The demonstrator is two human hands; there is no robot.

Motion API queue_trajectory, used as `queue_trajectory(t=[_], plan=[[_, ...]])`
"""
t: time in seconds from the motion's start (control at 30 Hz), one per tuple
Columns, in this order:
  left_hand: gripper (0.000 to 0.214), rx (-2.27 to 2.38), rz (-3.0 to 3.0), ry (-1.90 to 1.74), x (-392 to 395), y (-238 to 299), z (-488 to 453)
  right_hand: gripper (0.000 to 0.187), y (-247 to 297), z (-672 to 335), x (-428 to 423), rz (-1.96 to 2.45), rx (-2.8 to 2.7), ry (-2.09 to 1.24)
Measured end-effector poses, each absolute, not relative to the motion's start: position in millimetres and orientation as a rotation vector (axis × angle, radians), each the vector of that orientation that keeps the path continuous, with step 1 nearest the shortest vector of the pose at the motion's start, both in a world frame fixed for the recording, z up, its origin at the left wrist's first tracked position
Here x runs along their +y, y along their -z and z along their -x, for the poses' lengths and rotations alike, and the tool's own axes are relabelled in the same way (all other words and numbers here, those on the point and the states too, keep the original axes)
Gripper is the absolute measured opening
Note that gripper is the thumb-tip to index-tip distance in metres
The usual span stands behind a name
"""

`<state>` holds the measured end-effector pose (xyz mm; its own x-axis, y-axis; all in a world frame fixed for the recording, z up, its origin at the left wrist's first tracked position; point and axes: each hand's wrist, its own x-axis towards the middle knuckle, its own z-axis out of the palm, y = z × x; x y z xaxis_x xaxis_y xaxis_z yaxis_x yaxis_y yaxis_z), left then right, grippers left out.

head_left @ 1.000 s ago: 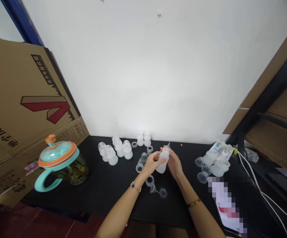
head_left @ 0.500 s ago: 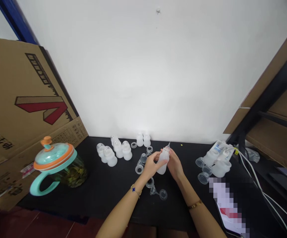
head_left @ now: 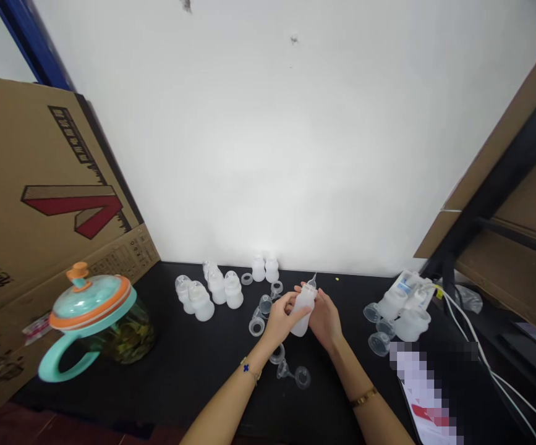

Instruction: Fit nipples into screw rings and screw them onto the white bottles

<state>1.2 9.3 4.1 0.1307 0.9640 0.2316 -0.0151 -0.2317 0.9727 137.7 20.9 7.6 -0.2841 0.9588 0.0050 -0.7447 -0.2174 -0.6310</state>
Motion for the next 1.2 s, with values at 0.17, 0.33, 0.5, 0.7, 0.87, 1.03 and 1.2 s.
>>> queue_trajectory(t=[0.17, 0.33, 0.5, 0.7, 0.87, 1.03, 1.2], plan=[[0.039, 1.031, -1.448, -1.285, 8.5, -3.7, -1.6, 0.033, -4.4, -136.3, 21.6, 0.467, -0.627, -1.776], [0.039, 1.058, -1.458, -1.273, 8.0, -1.9, -1.7, 0.03, 2.0, -134.3, 23.0, 0.455, -0.612, -1.768], [0.038, 1.06, -1.468, -1.279, 6.3, -3.5, -1.8, 0.03, 2.9, -132.7, 21.1, 0.456, -0.618, -1.77], [0.039, 1.059, -1.455, -1.269, 4.2, -7.8, -0.9, 0.035, -4.2, -132.5, 17.5, 0.475, -0.607, -1.771], [0.038, 1.076, -1.482, -1.273, 4.3, -5.1, -1.4, 0.034, -5.4, -132.5, 17.0, 0.472, -0.594, -1.775], [0.038, 1.089, -1.523, -1.28, 4.9, -1.7, -1.9, 0.032, -1.5, -131.6, 18.8, 0.481, -0.583, -1.758], [0.04, 1.123, -1.559, -1.293, 3.2, -3.0, -2.1, 0.031, -3.1, -131.0, 16.9, 0.47, -0.601, -1.749]])
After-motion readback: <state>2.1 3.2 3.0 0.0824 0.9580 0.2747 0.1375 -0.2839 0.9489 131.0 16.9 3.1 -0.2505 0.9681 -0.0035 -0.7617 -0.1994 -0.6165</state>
